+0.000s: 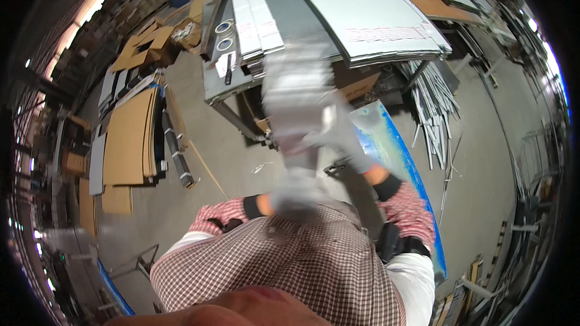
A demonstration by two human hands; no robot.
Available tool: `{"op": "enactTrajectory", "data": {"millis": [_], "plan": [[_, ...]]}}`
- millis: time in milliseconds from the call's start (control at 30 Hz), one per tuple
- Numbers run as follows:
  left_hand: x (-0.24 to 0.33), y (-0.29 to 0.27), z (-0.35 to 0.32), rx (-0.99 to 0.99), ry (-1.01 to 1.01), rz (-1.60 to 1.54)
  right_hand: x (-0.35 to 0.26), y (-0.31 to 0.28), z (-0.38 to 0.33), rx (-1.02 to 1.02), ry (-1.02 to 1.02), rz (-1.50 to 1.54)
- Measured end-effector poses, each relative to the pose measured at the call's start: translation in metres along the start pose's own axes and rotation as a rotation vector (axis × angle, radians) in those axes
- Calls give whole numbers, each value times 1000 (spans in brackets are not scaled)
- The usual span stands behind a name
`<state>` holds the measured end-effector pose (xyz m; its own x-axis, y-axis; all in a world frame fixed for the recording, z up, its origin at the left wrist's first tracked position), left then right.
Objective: Sorting and arranging long white and grey plastic/metal extrusions on a workbench.
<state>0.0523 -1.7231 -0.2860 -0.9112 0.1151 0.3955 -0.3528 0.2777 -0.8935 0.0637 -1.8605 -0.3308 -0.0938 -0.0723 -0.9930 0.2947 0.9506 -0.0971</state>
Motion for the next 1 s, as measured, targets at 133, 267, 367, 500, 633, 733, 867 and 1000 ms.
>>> {"op": "enactTrajectory", "data": {"millis": [133,267,367,500,633,733,867,1000], "plan": [[-9,125,73,478,218,-627,-42,-55,-27,-82,-80,73],[-37,166,119,176,202,-1840,-24,-104,-66,38,21,43],[-33,122,131,263,365,-1865,-7,-149,-94,157,94,16],[-47,103,164,942,722,-1320,36,-188,-153,274,220,32],[-71,19,195,833,709,-1781,62,-204,-207,443,349,90],[-147,42,230,1093,393,-2080,69,-199,-252,577,443,121],[-217,27,199,1178,72,-2087,105,-186,-299,768,570,189],[-281,118,145,998,-583,-1495,153,-145,-251,817,384,465]]}}
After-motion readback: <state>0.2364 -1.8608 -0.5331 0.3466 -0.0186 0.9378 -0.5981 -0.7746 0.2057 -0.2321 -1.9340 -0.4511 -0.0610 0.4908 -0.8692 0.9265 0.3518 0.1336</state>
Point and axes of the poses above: each hand's wrist, its own z-axis towards the middle knuckle, its own y-axis out of the palm, x = y × z, the point moved 4 cm from there along z, towards the middle knuckle, and after that the axes turned 1 degree about -y, right-handed, at the moved point
